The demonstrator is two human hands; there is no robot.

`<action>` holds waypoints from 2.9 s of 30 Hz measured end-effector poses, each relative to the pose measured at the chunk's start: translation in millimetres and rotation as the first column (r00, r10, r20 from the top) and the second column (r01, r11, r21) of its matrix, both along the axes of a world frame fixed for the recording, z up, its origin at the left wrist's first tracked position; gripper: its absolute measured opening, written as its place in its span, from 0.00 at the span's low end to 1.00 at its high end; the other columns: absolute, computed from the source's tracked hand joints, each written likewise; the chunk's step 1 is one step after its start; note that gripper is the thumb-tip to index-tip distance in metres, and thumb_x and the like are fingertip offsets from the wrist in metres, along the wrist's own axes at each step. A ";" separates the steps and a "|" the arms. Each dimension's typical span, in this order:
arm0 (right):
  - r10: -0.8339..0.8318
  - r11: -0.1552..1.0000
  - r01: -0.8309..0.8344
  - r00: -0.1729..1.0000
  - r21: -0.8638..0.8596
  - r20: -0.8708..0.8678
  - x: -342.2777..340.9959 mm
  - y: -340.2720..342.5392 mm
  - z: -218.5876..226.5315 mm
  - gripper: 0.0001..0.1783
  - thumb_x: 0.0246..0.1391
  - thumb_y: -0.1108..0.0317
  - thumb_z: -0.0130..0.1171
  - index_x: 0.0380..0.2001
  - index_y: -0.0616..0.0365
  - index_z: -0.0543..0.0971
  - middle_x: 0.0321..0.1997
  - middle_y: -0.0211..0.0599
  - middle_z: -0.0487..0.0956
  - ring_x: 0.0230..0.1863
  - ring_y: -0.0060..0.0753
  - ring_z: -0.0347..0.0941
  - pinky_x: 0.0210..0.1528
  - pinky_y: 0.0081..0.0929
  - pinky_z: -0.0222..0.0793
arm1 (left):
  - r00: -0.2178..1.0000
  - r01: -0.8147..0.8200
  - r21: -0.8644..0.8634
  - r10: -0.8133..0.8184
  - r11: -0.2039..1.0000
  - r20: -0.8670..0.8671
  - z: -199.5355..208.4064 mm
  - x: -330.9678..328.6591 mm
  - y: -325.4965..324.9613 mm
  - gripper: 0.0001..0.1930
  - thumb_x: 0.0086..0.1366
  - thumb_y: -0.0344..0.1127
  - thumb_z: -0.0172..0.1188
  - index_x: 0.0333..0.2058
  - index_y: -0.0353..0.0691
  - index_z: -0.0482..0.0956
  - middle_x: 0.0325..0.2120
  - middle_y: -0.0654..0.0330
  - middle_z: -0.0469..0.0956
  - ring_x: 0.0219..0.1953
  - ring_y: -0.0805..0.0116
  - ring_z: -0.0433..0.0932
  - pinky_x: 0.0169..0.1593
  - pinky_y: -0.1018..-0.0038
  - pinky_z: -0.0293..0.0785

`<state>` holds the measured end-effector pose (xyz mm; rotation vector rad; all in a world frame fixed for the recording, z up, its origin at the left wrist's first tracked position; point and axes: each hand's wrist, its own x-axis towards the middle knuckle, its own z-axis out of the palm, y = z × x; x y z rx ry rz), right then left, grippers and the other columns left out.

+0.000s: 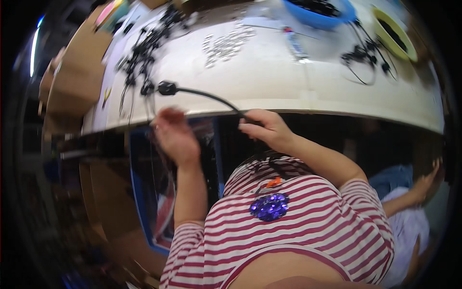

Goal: The person assembles small electronic components at a workbench. They repeatedly pick up a black cylindrical device, apply glue from a tube into its opening, insert a small metal ring, and then attach a black plastic cap. The person handles the components one at a time, placing finished units on the table.

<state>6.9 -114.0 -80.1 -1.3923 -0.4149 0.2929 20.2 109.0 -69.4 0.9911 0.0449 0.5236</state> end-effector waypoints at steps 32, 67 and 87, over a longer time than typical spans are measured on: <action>0.319 0.639 0.214 0.801 -0.739 0.507 14.5 -28.6 -179.9 0.07 0.48 0.66 0.55 0.26 0.57 0.78 0.30 0.39 0.76 0.34 0.43 0.71 0.36 0.35 0.67 | 0.904 0.358 -0.044 -0.334 0.933 0.268 21.6 -8.4 -13.1 0.24 0.60 0.45 0.53 0.51 0.40 0.60 0.30 0.62 0.67 0.27 0.75 0.65 0.32 0.79 0.62; 0.201 0.784 0.240 0.774 -0.572 0.600 13.5 13.5 -1.7 0.08 0.45 0.67 0.54 0.23 0.59 0.78 0.19 0.39 0.77 0.24 0.38 0.73 0.35 0.32 0.66 | 0.976 0.178 0.847 0.018 0.501 -0.216 -15.0 -45.2 -28.3 0.07 0.54 0.29 0.61 0.32 0.35 0.76 0.24 0.63 0.75 0.27 0.77 0.71 0.33 0.83 0.65; 0.296 0.852 -0.391 0.909 -0.349 -0.294 19.2 -12.8 -10.7 0.14 0.51 0.58 0.56 0.25 0.58 0.78 0.14 0.23 0.67 0.16 0.13 0.59 0.20 0.12 0.50 | 0.817 0.554 0.619 -0.223 0.556 -0.532 -30.5 -53.8 -35.5 0.05 0.55 0.30 0.60 0.27 0.33 0.77 0.21 0.66 0.74 0.25 0.82 0.70 0.31 0.86 0.63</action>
